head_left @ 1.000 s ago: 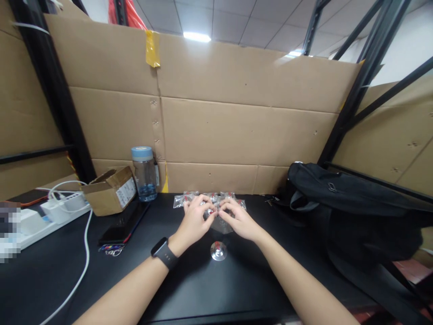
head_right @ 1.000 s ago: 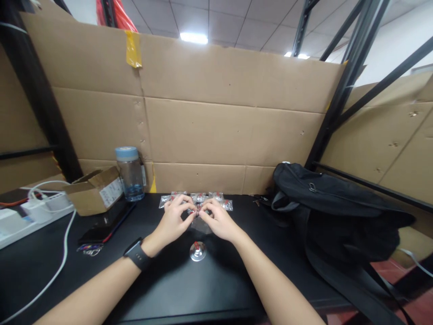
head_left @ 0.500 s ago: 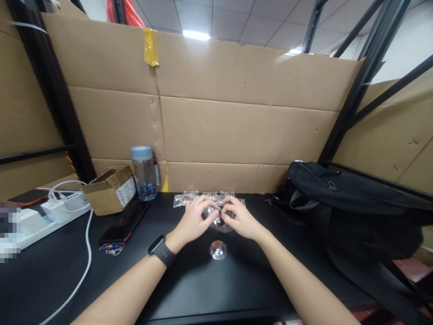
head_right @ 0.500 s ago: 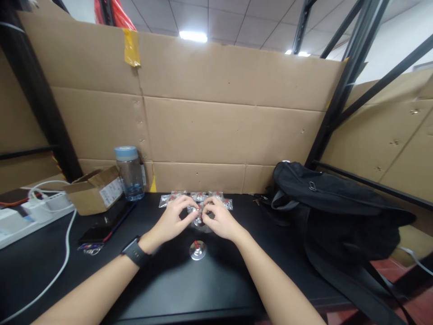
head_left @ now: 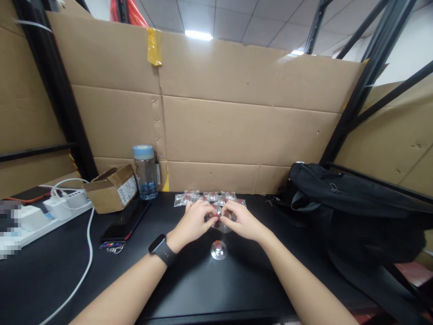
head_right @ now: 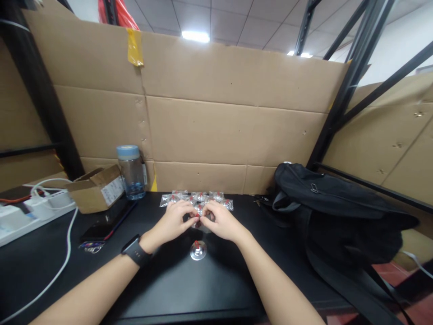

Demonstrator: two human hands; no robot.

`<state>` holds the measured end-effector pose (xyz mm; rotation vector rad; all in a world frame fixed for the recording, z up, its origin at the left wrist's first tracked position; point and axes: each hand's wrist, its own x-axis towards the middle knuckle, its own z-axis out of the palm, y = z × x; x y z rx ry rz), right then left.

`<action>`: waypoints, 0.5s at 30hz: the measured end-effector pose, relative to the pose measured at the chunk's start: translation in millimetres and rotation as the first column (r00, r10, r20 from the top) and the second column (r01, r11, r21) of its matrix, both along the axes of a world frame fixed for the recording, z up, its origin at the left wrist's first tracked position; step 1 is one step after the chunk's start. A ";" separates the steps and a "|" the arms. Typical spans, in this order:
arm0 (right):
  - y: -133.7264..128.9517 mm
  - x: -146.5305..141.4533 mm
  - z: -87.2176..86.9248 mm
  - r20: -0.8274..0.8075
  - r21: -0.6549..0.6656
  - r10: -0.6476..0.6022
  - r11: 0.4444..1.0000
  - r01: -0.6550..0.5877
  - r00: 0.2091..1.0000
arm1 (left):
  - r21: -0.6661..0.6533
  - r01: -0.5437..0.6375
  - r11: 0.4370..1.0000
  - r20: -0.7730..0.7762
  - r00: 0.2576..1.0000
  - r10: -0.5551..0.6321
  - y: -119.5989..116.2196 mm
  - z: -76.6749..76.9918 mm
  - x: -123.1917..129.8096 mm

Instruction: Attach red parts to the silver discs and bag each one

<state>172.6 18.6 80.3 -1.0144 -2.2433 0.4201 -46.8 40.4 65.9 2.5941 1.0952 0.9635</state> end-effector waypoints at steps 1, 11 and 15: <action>-0.8 1.8 1.3 0.058 -0.050 0.052 0.998 -0.049 0.997 | 0.001 -0.011 1.000 -0.005 1.000 0.011 2.1 1.3 -3.6; -2.5 -6.3 -10.0 0.203 -0.313 0.368 0.903 -0.296 0.907 | 0.090 -0.073 0.993 -0.052 0.996 0.078 12.9 6.0 -22.4; -6.9 -8.8 -8.6 0.186 -0.295 0.347 0.912 -0.285 0.919 | 0.124 -0.078 0.989 -0.058 0.995 0.085 10.0 9.2 -21.7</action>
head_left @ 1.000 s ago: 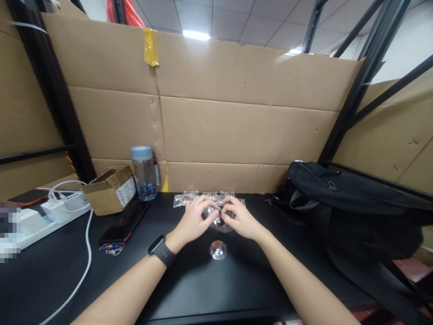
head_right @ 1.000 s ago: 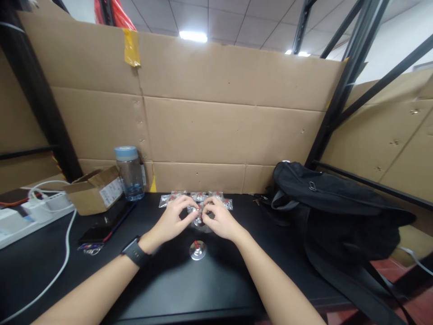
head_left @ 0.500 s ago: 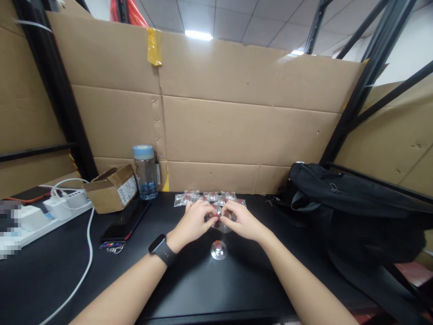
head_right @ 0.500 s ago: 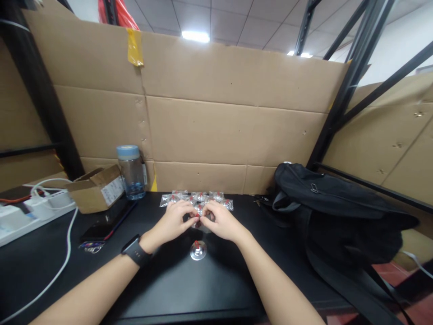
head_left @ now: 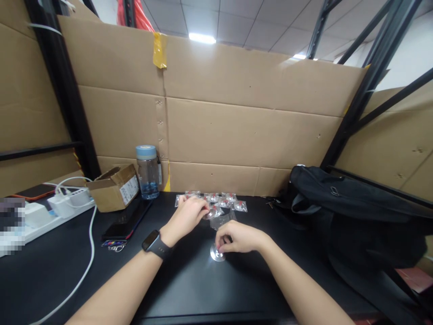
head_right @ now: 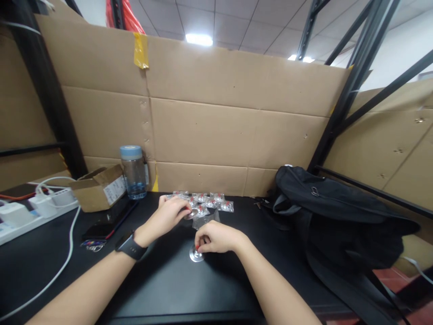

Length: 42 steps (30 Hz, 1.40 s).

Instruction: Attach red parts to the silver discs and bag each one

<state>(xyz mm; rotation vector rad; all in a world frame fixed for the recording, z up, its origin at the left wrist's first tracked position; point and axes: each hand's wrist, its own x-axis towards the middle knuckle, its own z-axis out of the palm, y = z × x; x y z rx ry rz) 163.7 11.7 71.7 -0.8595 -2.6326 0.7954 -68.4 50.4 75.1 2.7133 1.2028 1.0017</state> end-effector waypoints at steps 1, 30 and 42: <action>-1.0 0.2 1.4 -0.013 0.009 -0.020 1.000 0.020 1.000 | 0.006 -0.003 1.000 0.001 1.000 0.003 -0.6 0.9 0.0; 20.5 13.6 0.9 -0.585 0.025 -0.470 0.804 0.594 0.661 | -0.234 0.137 0.962 0.373 0.927 -0.041 6.5 -8.2 11.9; 18.7 2.7 -5.2 -0.523 0.019 -0.450 0.843 0.538 0.724 | -0.265 0.203 0.943 0.468 0.882 -0.058 3.3 -14.1 19.1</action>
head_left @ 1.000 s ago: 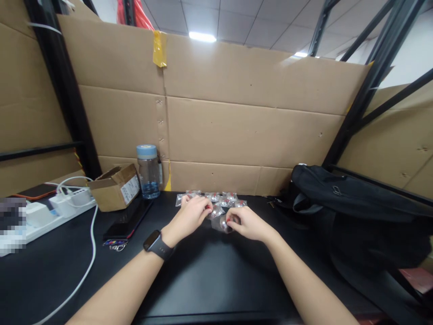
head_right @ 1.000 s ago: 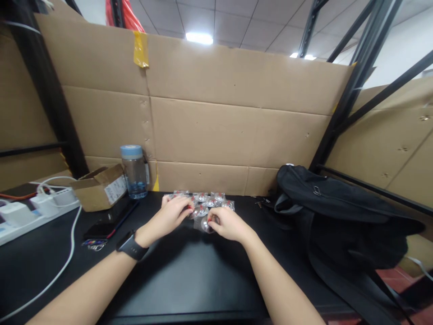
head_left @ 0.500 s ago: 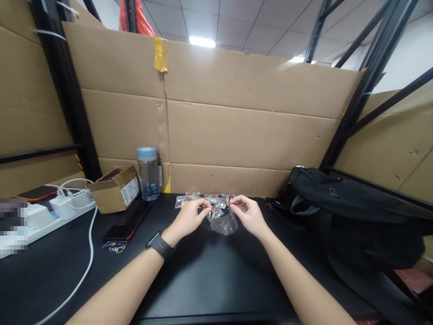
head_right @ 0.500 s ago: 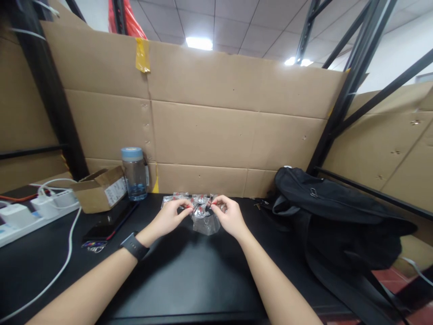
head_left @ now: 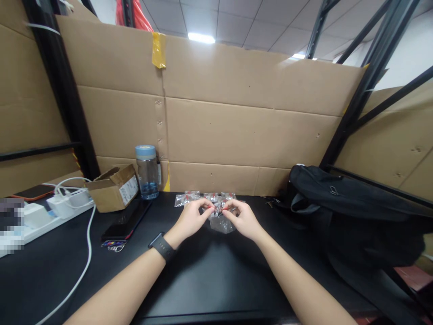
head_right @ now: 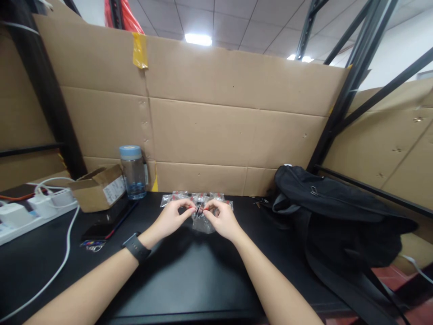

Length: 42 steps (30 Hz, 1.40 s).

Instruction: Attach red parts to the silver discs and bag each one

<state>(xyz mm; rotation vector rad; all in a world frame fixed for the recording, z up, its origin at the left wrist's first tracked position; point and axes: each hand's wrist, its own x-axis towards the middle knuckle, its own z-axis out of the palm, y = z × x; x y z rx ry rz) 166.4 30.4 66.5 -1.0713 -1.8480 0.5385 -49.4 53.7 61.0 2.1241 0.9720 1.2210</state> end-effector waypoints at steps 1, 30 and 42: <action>-0.5 -0.9 -0.3 -0.004 0.000 0.011 1.000 -0.011 1.000 | -0.001 0.003 1.000 0.002 1.000 -0.003 -0.4 -0.2 0.5; 3.5 -6.5 -11.4 -0.426 -0.252 0.106 0.940 -0.230 0.899 | -0.167 0.029 0.985 0.189 0.982 0.003 5.8 -17.2 12.2; 2.7 -5.6 -10.1 -0.441 -0.229 0.103 0.947 -0.223 0.892 | -0.162 0.052 0.985 0.181 0.983 -0.022 4.6 -17.3 12.8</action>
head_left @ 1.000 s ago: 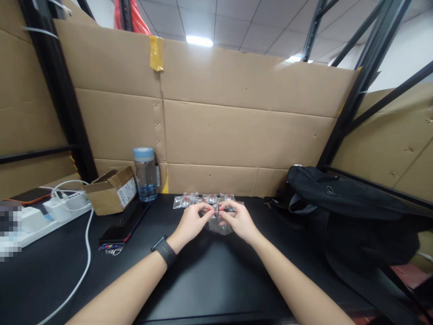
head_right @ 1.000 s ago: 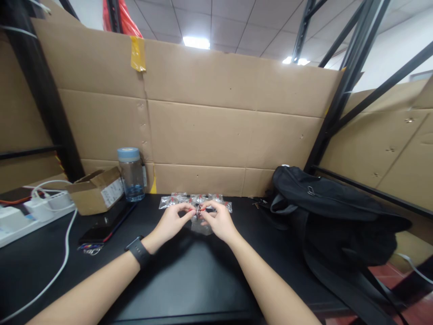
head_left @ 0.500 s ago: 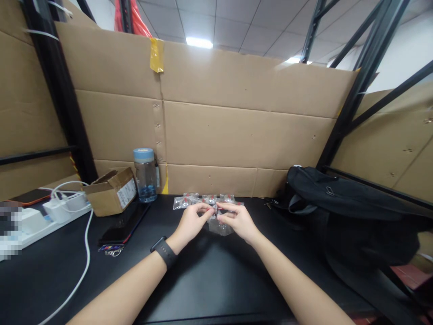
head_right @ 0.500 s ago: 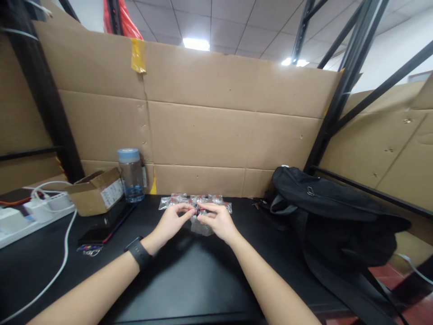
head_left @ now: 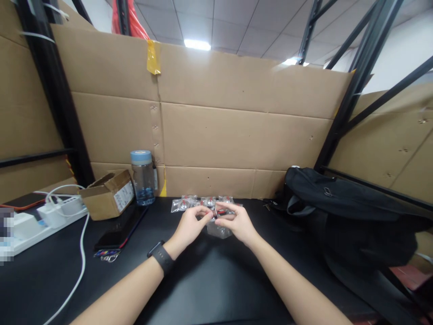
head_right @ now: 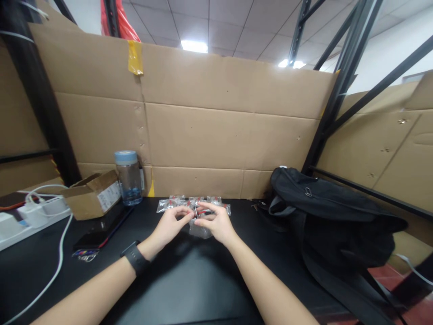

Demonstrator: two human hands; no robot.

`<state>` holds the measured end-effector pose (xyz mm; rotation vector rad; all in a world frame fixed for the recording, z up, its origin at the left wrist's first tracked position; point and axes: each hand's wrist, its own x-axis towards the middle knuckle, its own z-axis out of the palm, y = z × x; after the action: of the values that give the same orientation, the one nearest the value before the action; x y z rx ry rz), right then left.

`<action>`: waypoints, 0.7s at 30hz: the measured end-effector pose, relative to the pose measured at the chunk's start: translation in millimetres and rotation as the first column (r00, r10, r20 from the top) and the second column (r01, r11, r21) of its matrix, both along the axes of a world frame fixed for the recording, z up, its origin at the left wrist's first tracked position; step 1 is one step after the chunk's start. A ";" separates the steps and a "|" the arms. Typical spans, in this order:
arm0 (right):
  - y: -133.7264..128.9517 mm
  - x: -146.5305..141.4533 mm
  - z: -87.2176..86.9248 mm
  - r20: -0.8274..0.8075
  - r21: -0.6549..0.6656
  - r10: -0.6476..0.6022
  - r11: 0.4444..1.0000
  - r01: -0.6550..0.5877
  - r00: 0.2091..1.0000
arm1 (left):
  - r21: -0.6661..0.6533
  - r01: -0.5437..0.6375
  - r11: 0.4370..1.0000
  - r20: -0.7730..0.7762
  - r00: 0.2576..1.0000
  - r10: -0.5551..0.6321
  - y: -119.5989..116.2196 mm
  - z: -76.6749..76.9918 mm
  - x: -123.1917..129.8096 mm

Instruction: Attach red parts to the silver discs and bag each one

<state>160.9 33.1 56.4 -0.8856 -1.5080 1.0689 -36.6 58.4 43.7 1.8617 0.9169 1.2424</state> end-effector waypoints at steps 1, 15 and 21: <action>0.6 1.0 0.0 0.008 0.007 0.015 1.000 -0.015 1.000 | 0.002 0.007 1.000 -0.009 1.000 -0.007 -0.1 0.2 0.1; 4.7 35.6 13.1 0.454 0.234 -0.080 0.972 -0.032 0.887 | 0.159 0.068 0.985 -0.413 0.911 0.004 -24.8 9.8 3.6; 3.3 63.8 22.5 0.786 0.254 -0.131 0.960 -0.121 0.604 | 0.327 0.247 0.912 -0.751 0.654 0.092 -55.8 3.6 17.7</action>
<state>224.7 36.4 78.9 -1.2441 -2.3327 0.3818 -18.8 2.6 47.3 2.8324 1.0121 0.5675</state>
